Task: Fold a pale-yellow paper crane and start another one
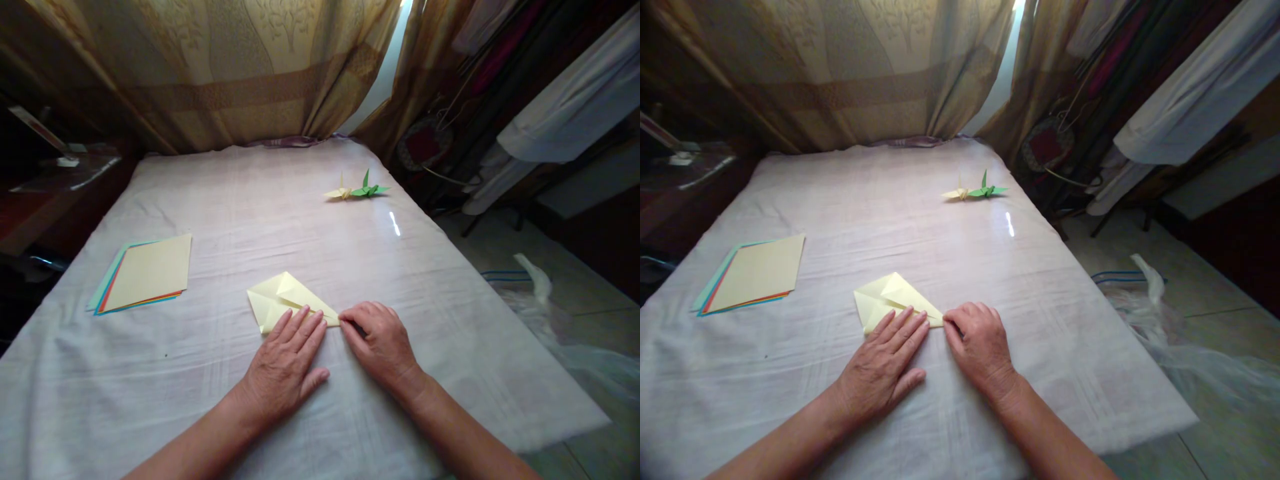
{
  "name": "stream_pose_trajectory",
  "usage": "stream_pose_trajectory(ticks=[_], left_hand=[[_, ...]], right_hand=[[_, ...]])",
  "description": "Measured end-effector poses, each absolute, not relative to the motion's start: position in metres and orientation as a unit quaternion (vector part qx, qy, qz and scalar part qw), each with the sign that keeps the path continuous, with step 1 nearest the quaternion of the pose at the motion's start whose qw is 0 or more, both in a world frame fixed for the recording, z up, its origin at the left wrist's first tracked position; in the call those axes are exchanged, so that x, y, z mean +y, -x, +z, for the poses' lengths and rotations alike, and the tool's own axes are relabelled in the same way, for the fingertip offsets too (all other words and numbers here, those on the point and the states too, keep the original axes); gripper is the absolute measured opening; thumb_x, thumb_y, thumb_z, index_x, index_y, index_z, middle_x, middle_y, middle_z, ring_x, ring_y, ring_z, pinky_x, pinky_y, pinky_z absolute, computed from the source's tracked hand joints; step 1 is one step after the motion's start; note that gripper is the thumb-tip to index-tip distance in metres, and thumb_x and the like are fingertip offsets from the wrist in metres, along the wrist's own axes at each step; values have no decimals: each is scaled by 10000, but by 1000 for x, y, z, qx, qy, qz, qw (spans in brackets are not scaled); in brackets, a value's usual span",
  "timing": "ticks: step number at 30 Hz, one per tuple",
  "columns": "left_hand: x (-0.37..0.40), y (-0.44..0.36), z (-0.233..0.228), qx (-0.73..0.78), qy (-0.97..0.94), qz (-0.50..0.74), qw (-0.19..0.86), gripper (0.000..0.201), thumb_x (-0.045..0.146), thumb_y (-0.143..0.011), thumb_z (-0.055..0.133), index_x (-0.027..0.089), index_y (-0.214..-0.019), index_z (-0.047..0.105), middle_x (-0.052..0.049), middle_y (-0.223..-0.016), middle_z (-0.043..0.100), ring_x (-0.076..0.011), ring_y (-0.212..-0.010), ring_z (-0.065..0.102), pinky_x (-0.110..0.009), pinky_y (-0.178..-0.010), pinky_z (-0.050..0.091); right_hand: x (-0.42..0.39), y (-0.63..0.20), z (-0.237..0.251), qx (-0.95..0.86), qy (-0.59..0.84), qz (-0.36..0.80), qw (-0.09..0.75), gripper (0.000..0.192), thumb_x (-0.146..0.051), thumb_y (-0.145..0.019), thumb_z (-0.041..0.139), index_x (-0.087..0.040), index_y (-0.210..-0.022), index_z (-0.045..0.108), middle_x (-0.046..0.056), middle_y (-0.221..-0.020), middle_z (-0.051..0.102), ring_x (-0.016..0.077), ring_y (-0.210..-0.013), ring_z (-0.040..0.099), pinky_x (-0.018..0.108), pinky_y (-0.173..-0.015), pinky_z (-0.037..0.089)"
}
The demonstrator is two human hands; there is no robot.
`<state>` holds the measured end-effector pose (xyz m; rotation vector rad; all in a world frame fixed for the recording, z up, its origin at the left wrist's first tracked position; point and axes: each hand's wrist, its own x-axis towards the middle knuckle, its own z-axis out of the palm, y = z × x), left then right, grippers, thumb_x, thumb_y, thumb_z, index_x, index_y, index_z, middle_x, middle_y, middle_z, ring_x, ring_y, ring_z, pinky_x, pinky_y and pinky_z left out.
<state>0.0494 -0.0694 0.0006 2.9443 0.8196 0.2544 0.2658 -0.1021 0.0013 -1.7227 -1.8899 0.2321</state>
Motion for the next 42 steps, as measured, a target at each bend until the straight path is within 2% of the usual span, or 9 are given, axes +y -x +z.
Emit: stream_pose_trajectory(ticks=[6, 17, 23, 29, 34, 42], left_hand=[[-69, -49, 2, 267, -961, 66, 36, 632, 540, -968, 412, 155, -1469, 382, -90, -1537, 378, -281, -1444, 282, -460, -1187, 212], [-65, -48, 2, 258, -962, 62, 61, 667, 547, -964, 416, 147, -1492, 341, -109, -1539, 370, -288, -1440, 288, -474, -1171, 248], [-64, -47, 2, 256, -963, 58, 65, 682, 566, -958, 417, 152, -1494, 336, -110, -1547, 355, -289, -1438, 296, -473, -1175, 235], [-64, -48, 4, 256, -962, 57, 76, 697, 580, -949, 428, 160, -1496, 329, -105, -1546, 359, -279, -1444, 282, -466, -1179, 231], [-64, -47, 3, 257, -961, 58, 83, 689, 559, -950, 443, 165, -1501, 319, -104, -1550, 351, -274, -1447, 278, -466, -1181, 229], [-64, -47, 3, 251, -963, 55, 79, 646, 545, -956, 445, 189, -1487, 352, -98, -1553, 347, -284, -1442, 285, -483, -1174, 226]], right_hand=[[-107, -267, 0, -696, 642, 91, 309, 101, -191, -885, 555, -217, -839, 641, 16, -810, 680, 180, -789, 585, 300, -743, 373], [-116, -277, 1, -693, 639, 69, 327, 124, -154, -890, 539, -198, -882, 654, 25, -836, 667, 174, -800, 583, 306, -768, 412], [-124, -274, 5, -741, 600, 31, 299, 257, -144, -906, 509, -207, -1072, 695, 55, -929, 668, 183, -850, 567, 320, -777, 423], [-126, -273, 4, -752, 598, 9, 277, 267, -148, -893, 524, -208, -1076, 709, 57, -930, 673, 189, -859, 563, 328, -776, 429], [-125, -273, 3, -750, 605, -9, 268, 302, -158, -917, 504, -171, -1172, 666, 79, -966, 671, 195, -871, 574, 332, -783, 436], [-128, -272, 4, -751, 606, -9, 262, 268, -157, -911, 514, -195, -1110, 690, 66, -944, 677, 193, -861, 573, 327, -784, 431]])
